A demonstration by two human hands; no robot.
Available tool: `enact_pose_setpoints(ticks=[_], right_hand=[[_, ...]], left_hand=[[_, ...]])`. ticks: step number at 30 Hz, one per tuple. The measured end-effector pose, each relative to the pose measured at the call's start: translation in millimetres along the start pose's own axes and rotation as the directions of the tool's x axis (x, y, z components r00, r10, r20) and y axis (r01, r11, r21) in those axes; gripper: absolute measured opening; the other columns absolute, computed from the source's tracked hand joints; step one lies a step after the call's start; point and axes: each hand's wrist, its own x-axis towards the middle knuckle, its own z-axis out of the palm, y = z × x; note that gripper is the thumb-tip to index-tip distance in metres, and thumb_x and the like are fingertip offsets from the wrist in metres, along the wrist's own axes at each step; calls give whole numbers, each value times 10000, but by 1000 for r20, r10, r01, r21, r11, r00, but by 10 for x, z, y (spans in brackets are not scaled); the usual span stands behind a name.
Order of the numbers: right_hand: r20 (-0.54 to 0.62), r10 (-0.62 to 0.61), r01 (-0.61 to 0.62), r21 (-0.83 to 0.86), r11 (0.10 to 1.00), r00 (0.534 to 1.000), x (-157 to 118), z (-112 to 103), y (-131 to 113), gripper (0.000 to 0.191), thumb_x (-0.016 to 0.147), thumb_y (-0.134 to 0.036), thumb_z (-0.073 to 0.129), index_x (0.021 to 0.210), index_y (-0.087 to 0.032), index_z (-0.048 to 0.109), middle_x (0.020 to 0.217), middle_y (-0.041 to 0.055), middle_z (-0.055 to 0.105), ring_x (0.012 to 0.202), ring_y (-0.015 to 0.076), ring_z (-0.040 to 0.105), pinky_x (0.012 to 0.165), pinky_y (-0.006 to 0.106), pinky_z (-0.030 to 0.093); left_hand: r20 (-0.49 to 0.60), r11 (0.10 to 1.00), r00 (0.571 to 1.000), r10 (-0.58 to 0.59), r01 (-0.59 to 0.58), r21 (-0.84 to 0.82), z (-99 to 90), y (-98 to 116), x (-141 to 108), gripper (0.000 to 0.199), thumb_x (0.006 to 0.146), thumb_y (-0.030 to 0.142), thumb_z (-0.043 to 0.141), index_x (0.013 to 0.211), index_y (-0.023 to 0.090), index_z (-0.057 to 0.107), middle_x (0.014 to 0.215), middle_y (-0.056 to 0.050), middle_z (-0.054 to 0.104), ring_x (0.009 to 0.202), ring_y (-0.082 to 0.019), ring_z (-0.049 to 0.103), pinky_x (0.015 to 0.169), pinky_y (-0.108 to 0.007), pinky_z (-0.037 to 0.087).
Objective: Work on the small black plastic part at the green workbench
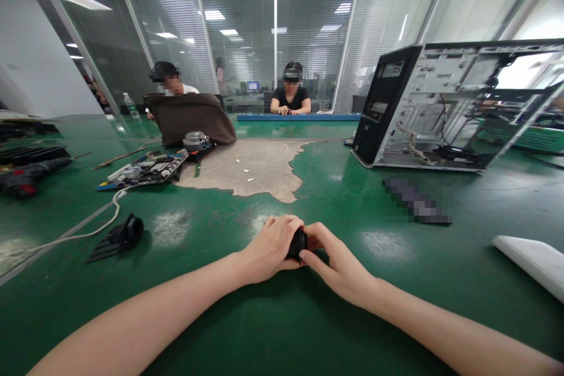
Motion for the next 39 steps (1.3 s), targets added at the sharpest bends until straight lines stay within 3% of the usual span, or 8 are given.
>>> enact_pose_setpoints(ticks=[9, 14, 19, 24, 28, 30, 35, 39], right_hand=[[-15, 104, -98, 208, 973, 995, 71, 23, 0, 113, 868, -286, 442, 948, -207, 434, 865, 16, 535, 791, 146, 559, 688, 290, 501], [20, 47, -49, 146, 988, 999, 37, 7, 9, 127, 864, -238, 447, 987, -205, 448, 915, 34, 536, 827, 157, 557, 740, 314, 494], [-30, -19, 21, 64, 998, 999, 5, 5, 9, 130, 845, -228, 478, 974, -208, 474, 949, 44, 511, 851, 167, 540, 763, 318, 489], [-33, 75, -67, 198, 978, 997, 45, 31, -28, 99, 854, -276, 466, 922, -207, 448, 837, 13, 527, 761, 146, 565, 661, 288, 511], [26, 133, -135, 273, 952, 991, 54, 31, -39, 165, 849, -283, 472, 987, -206, 423, 875, 22, 547, 771, 146, 578, 654, 287, 521], [42, 108, -115, 232, 966, 993, 39, 23, -32, 151, 854, -266, 461, 991, -208, 438, 881, 23, 544, 777, 147, 576, 671, 293, 519], [-45, -89, 89, 16, 996, 995, -2, 14, -13, 203, 822, -196, 508, 1021, -221, 473, 1024, 55, 487, 959, 183, 515, 833, 337, 482], [-70, -43, 47, 66, 997, 997, 19, 28, -25, 118, 853, -214, 458, 967, -215, 484, 968, 47, 492, 898, 169, 537, 781, 324, 507]], left_hand=[[-18, 1000, 1000, 2, -2, -12, 4, 6, 4, 598, 738, 354, 638, 1179, 188, 269, 1154, -119, 479, 1065, -265, 455, 843, -404, 367], [-12, 1000, 1000, -1, 0, -10, 0, 7, 3, 599, 741, 344, 636, 1184, 187, 264, 1154, -120, 475, 1062, -266, 455, 843, -406, 364], [-9, 1000, 1000, 0, 0, -1, -7, 10, 2, 596, 734, 315, 647, 1172, 179, 266, 1155, -118, 471, 1059, -258, 454, 844, -395, 362], [-15, 1000, 1000, -3, 3, 0, 2, 10, 3, 605, 731, 337, 646, 1179, 186, 268, 1155, -116, 482, 1070, -263, 455, 839, -397, 365], [-19, 1000, 1000, 1, -2, -13, -1, 12, 3, 620, 723, 335, 653, 1189, 194, 269, 1159, -115, 481, 1069, -264, 460, 840, -398, 366], [-22, 1000, 1000, 0, -1, -17, -7, 12, 0, 617, 724, 332, 650, 1190, 194, 271, 1158, -115, 480, 1067, -263, 459, 841, -396, 365], [-4, 1000, 1000, 7, -7, -16, -25, 6, -9, 603, 734, 291, 635, 1193, 188, 258, 1170, -116, 468, 1075, -261, 449, 843, -395, 359], [-17, 1000, 1000, 9, -10, -13, -19, 9, -7, 608, 738, 314, 641, 1185, 177, 253, 1157, -117, 472, 1064, -256, 450, 837, -390, 360]])
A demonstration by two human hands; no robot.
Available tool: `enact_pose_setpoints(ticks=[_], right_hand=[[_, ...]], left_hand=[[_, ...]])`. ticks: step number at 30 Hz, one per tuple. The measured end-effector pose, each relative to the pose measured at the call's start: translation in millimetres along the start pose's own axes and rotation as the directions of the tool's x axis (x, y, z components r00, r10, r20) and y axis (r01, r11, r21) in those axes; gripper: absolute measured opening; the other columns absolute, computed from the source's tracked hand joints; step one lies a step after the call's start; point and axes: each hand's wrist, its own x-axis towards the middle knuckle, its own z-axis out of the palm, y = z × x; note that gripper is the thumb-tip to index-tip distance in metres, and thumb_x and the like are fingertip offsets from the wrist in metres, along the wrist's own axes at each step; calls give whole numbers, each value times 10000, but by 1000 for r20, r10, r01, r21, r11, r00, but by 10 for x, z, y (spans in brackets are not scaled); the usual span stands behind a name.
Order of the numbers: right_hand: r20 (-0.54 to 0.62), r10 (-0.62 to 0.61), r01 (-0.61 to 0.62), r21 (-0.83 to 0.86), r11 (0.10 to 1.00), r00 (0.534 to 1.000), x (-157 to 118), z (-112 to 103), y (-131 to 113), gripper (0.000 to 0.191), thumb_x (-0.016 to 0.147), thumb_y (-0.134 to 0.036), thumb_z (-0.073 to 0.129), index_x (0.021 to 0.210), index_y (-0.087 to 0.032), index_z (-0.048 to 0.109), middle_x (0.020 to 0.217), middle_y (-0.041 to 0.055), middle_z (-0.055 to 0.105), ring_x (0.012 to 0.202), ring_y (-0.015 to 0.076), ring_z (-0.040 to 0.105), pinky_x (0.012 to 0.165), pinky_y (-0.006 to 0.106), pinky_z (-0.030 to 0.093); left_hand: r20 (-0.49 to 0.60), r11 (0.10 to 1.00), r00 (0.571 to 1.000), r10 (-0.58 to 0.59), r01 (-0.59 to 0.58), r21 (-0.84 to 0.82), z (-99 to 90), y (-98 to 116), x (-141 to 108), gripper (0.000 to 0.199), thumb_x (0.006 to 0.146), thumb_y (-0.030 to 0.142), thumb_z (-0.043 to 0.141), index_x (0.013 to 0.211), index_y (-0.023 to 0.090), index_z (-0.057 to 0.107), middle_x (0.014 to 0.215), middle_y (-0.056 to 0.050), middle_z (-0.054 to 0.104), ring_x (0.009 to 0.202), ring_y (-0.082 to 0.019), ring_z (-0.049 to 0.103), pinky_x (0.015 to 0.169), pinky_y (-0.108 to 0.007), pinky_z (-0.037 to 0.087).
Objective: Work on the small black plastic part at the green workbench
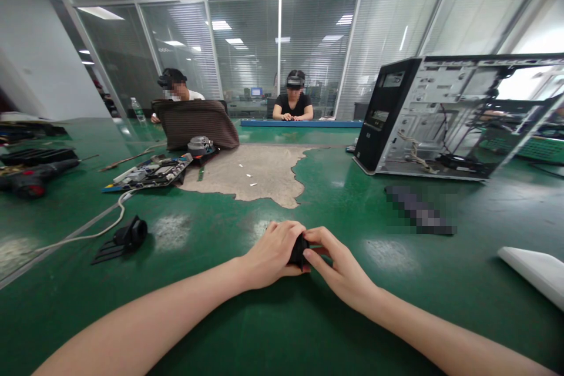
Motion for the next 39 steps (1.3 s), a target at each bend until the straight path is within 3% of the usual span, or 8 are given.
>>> enact_pose_setpoints(ticks=[4, 7, 15, 19, 25, 31, 33, 39], right_hand=[[30, 139, -142, 164, 976, 990, 30, 8, -16, 132, 844, -242, 474, 965, -203, 440, 924, 35, 522, 832, 160, 572, 701, 308, 528], [87, 169, -183, 192, 964, 982, 20, 4, -14, 153, 850, -232, 462, 995, -203, 418, 920, 35, 541, 818, 154, 583, 698, 308, 529], [-8, -52, 52, -37, 998, 999, -30, 11, 23, 171, 833, -180, 485, 1000, -214, 477, 1025, 53, 475, 960, 177, 508, 815, 333, 497], [-24, 42, -40, 89, 995, 999, 12, 16, 18, 90, 851, -209, 454, 940, -207, 467, 951, 39, 484, 849, 151, 543, 702, 293, 534], [89, 158, -169, 143, 975, 983, 17, 8, 0, 182, 860, -221, 436, 1038, -207, 406, 956, 46, 533, 844, 162, 579, 698, 315, 531], [2, -37, 37, -40, 999, 999, -23, -7, 21, 205, 821, -181, 499, 1018, -218, 457, 1022, 53, 492, 957, 181, 514, 846, 357, 470], [-14, -49, 48, -30, 998, 999, -11, -6, 22, 143, 831, -189, 484, 972, -215, 479, 1020, 54, 485, 960, 179, 509, 836, 344, 474], [29, 133, -136, 160, 978, 991, 35, 4, 18, 149, 832, -226, 484, 973, -204, 439, 937, 36, 518, 832, 160, 573, 692, 307, 524]], left_hand=[[6, 1000, 1000, -10, 10, 9, 8, 5, 4, 620, 737, 332, 645, 1188, 175, 249, 1160, -124, 469, 1065, -263, 448, 836, -395, 361], [10, 1000, 1000, -16, 16, 10, 8, 1, 2, 624, 731, 332, 653, 1184, 174, 255, 1161, -125, 469, 1064, -266, 449, 836, -396, 360], [3, 1000, 1000, -19, 19, -1, 18, -5, 10, 619, 730, 296, 650, 1189, 186, 249, 1164, -102, 469, 1065, -254, 448, 839, -387, 359], [-8, 1000, 1000, -20, 20, 5, 23, 2, 23, 609, 732, 335, 651, 1172, 183, 258, 1150, -101, 479, 1050, -255, 457, 834, -389, 362], [11, 1000, 1000, -22, 22, 18, 13, 0, 14, 625, 722, 333, 663, 1171, 177, 258, 1159, -111, 476, 1058, -260, 450, 839, -391, 360], [25, 1000, 1000, -20, 19, 20, -9, 8, 14, 604, 724, 289, 656, 1163, 180, 255, 1159, -115, 472, 1056, -262, 451, 835, -390, 362], [18, 1000, 1000, -18, 17, 20, -5, 9, 18, 598, 730, 305, 652, 1162, 180, 259, 1157, -111, 474, 1054, -258, 451, 834, -388, 362], [5, 999, 1000, -21, 21, 28, 19, -3, 16, 570, 739, 333, 638, 1150, 169, 278, 1140, -113, 483, 1040, -258, 460, 830, -390, 366]])
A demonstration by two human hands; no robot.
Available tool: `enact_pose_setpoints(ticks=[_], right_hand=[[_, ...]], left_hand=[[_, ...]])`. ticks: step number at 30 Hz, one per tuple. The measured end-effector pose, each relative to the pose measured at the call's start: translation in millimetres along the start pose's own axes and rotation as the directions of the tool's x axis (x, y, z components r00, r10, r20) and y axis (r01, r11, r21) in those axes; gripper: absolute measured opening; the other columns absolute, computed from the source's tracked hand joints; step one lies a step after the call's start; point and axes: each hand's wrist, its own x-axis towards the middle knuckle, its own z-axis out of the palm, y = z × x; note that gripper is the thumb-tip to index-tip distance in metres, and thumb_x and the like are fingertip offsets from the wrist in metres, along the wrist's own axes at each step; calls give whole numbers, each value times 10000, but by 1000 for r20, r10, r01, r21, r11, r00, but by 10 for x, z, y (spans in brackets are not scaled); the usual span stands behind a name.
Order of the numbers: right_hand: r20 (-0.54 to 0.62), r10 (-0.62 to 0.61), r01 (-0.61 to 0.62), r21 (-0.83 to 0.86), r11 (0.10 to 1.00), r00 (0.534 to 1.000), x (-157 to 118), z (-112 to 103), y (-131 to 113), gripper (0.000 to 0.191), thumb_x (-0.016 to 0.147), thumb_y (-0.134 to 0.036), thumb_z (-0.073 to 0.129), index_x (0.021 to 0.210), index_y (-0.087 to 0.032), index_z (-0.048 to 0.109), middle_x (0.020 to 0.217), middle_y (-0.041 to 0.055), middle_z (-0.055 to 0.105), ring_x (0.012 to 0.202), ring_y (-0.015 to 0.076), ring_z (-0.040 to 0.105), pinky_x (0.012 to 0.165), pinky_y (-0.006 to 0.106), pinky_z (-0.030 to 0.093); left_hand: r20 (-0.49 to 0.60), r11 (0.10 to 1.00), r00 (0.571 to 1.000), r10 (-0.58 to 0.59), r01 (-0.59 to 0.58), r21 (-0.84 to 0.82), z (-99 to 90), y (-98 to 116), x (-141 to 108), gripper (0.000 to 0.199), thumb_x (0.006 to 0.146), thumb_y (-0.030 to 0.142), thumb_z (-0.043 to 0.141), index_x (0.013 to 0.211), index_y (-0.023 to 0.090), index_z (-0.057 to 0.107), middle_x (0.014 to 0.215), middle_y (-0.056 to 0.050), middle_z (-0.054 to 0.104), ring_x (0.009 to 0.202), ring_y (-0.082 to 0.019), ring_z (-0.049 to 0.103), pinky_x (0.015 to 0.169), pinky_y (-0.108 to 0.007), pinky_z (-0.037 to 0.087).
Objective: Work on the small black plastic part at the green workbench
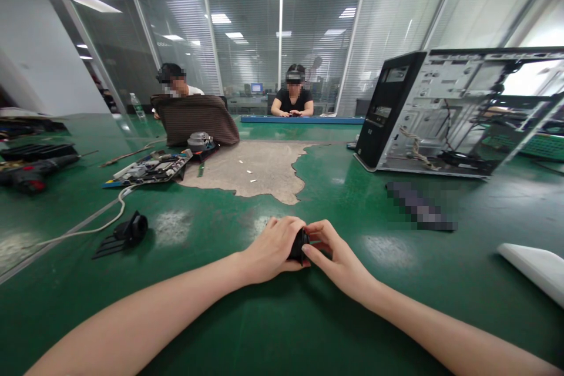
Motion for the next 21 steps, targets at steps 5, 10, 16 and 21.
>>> enact_pose_setpoints(ticks=[5, 10, 16, 21], right_hand=[[65, -1, 1, 3, 1000, 998, -19, -17, 9, 187, 829, -207, 495, 1005, -208, 431, 916, 26, 536, 825, 154, 574, 727, 319, 518], [-4, -82, 82, -27, 996, 997, -23, -20, 11, 162, 806, -212, 533, 961, -216, 485, 968, 27, 492, 904, 165, 535, 790, 326, 505], [9, 46, -47, 113, 992, 999, 19, -11, 20, 171, 810, -291, 536, 929, -210, 444, 920, 21, 517, 843, 159, 570, 681, 301, 536], [72, 60, -66, 90, 994, 996, 9, -21, 12, 196, 827, -268, 510, 993, -202, 430, 922, 31, 535, 818, 152, 574, 703, 317, 528]], left_hand=[[10, 1000, 1000, -14, 14, -7, -6, 6, -9, 569, 730, 303, 635, 1154, 175, 278, 1154, -116, 478, 1059, -264, 458, 839, -396, 363], [4, 1000, 1000, -14, 14, -16, -4, 3, -11, 584, 731, 296, 635, 1164, 176, 262, 1157, -110, 474, 1066, -257, 453, 841, -391, 362], [-5, 1000, 1000, -11, 11, -15, -3, 7, -5, 564, 742, 325, 631, 1151, 176, 273, 1145, -111, 482, 1054, -260, 456, 832, -389, 365], [1, 1000, 1000, -14, 14, -21, -13, 15, -8, 556, 739, 318, 628, 1154, 183, 282, 1149, -107, 483, 1054, -256, 457, 831, -385, 366]])
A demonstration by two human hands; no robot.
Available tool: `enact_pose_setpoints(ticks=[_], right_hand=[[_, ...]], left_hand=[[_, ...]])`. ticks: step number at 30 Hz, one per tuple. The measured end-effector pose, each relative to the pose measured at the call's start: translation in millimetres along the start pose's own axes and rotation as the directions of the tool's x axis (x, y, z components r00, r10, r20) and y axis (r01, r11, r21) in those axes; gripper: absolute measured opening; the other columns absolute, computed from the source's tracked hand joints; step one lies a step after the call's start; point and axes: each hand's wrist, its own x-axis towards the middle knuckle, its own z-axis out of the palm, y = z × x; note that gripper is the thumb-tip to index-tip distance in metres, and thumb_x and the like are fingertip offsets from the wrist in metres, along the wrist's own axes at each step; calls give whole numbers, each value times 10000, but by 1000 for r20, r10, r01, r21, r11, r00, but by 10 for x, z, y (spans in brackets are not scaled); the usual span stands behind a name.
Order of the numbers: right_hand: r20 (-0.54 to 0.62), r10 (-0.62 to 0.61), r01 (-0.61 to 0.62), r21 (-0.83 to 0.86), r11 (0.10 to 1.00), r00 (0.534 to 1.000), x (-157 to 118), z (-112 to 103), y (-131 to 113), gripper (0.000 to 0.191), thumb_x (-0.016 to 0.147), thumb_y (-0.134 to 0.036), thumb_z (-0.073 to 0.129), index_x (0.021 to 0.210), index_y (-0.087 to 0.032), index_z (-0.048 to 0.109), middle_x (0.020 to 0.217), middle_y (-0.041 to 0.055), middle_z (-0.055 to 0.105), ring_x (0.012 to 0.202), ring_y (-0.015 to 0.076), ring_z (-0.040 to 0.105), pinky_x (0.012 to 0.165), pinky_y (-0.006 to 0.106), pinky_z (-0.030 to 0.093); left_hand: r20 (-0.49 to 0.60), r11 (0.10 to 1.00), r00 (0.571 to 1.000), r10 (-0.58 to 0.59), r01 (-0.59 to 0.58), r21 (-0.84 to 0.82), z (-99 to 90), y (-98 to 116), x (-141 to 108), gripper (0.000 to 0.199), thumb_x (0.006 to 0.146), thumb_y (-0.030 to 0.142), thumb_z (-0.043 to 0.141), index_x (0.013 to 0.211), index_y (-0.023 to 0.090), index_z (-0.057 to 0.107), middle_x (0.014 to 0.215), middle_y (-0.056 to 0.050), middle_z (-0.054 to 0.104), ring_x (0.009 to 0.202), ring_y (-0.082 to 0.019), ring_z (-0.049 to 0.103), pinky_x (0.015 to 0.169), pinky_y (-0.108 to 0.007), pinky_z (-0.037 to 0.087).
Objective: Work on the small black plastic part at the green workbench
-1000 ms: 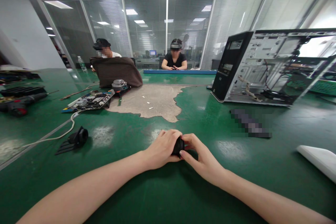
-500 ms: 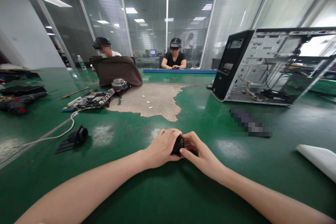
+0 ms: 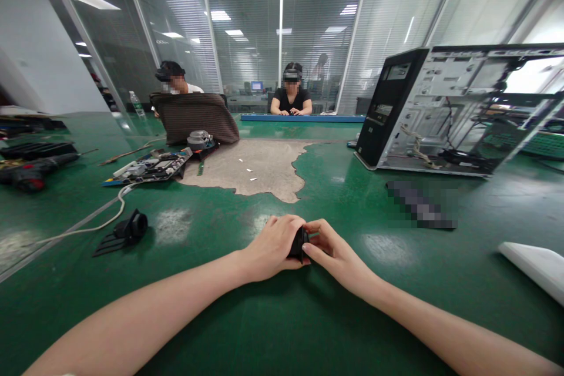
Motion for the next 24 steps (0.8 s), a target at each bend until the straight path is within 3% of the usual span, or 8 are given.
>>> enact_pose_setpoints(ticks=[7, 12, 18, 24], right_hand=[[-46, -103, 99, -81, 992, 994, -57, -2, -25, 151, 834, -247, 504, 979, -218, 476, 959, 28, 509, 894, 162, 554, 775, 326, 518], [-62, -49, 48, -9, 999, 997, -27, -1, -11, 126, 830, -282, 510, 922, -213, 459, 909, 18, 510, 857, 158, 564, 706, 310, 530], [-33, 2, -3, -17, 1000, 999, -19, 2, -9, 206, 827, -281, 502, 1002, -198, 432, 945, 43, 524, 839, 160, 567, 700, 327, 533], [-64, -115, 110, -85, 990, 991, -47, 7, -28, 187, 804, -215, 536, 978, -222, 469, 980, 26, 495, 926, 163, 538, 782, 322, 522]], left_hand=[[-3, 1000, 1000, -1, 1, 5, 17, -12, 9, 568, 732, 298, 629, 1160, 184, 273, 1146, -102, 484, 1050, -254, 459, 831, -389, 369], [-5, 1000, 1000, -5, 5, 15, 20, -6, 18, 565, 740, 330, 628, 1155, 175, 278, 1141, -106, 487, 1044, -253, 461, 830, -390, 371], [1, 1000, 1000, -7, 6, 12, 13, -2, 12, 561, 735, 317, 636, 1145, 174, 281, 1143, -107, 488, 1044, -256, 460, 830, -393, 368], [9, 1000, 1000, -9, 9, -2, 2, 1, 14, 554, 734, 288, 622, 1154, 187, 275, 1148, -108, 483, 1057, -260, 458, 833, -395, 366]])
